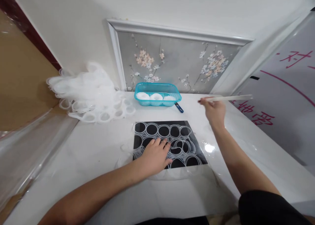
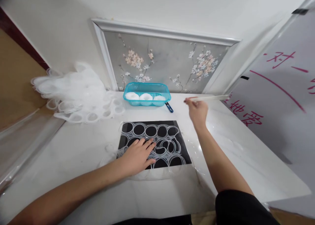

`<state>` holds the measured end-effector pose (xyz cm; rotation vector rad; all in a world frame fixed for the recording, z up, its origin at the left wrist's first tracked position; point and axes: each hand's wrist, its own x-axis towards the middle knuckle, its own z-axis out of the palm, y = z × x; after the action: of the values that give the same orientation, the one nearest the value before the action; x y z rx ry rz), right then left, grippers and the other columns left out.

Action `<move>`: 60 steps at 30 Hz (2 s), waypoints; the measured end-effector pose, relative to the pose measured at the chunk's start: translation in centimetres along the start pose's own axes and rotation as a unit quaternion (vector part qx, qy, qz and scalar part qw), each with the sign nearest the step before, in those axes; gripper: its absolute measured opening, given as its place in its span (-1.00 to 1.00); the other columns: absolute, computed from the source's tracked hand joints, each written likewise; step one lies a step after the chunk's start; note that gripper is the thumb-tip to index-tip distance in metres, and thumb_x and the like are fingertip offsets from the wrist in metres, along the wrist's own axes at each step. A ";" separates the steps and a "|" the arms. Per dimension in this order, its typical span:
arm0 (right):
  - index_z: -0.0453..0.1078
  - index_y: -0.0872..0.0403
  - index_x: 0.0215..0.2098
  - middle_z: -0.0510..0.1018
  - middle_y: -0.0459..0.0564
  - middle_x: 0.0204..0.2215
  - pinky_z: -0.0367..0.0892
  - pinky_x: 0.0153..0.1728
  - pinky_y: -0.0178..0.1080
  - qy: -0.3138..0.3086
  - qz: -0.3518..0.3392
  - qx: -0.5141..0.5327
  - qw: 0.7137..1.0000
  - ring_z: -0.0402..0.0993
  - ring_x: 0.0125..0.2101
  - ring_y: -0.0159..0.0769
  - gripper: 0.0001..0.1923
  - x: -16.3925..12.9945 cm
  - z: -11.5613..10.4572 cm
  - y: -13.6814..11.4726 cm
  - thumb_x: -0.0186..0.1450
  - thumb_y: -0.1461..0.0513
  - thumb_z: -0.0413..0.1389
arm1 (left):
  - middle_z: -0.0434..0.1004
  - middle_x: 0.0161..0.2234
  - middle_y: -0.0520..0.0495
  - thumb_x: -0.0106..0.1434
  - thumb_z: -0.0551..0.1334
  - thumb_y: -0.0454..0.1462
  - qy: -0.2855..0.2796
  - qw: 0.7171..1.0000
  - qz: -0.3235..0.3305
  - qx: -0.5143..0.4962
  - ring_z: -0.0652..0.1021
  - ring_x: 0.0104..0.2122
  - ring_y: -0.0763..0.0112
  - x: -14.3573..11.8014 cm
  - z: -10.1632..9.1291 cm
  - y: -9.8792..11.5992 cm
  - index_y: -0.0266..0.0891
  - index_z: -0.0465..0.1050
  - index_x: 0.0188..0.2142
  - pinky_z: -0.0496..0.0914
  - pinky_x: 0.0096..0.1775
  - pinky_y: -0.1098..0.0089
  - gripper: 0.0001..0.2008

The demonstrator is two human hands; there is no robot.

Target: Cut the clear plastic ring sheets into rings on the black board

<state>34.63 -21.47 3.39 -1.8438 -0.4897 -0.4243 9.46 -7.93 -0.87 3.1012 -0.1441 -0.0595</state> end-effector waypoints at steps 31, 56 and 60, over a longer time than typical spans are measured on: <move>0.48 0.06 -0.24 0.59 0.01 -0.22 0.33 -0.05 -0.20 -0.365 -0.190 -0.067 0.909 0.47 -0.06 -0.18 -0.76 -14.2 5.0 -1.2 0.38 0.20 -0.03 | 0.25 0.18 -0.36 0.27 0.11 0.11 -0.012 0.994 -0.080 0.073 0.35 0.00 0.03 -0.3 -0.5 0.0 -0.48 0.26 0.17 0.21 -0.08 0.18 -0.27; 0.51 0.08 -0.33 0.60 0.00 -0.36 0.36 -0.24 -0.23 -0.328 -0.053 0.072 0.941 0.53 -0.31 -0.23 -0.77 -11.2 7.9 -2.4 0.27 0.13 0.07 | 0.23 0.19 -0.35 0.25 0.12 0.11 -0.020 0.994 -0.107 0.018 0.34 0.05 -0.05 -2.2 -1.4 -2.9 -0.40 0.22 0.21 0.23 -0.03 0.13 -0.27; 0.50 0.10 -0.34 0.59 -0.01 -0.40 0.35 -0.34 -0.27 -0.394 -0.044 0.121 0.910 0.51 -0.37 -0.26 -0.78 -13.5 9.9 -3.4 0.26 0.12 0.11 | 0.23 0.21 -0.23 0.29 0.07 0.11 0.019 0.992 -0.117 0.038 0.36 -0.04 0.03 -3.7 0.2 -3.8 -0.38 0.23 0.20 0.24 -0.09 0.16 -0.30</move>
<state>21.87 -12.79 -3.89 -1.6962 -1.1196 0.3491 6.15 -3.79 -1.09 3.1753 0.2227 -0.0006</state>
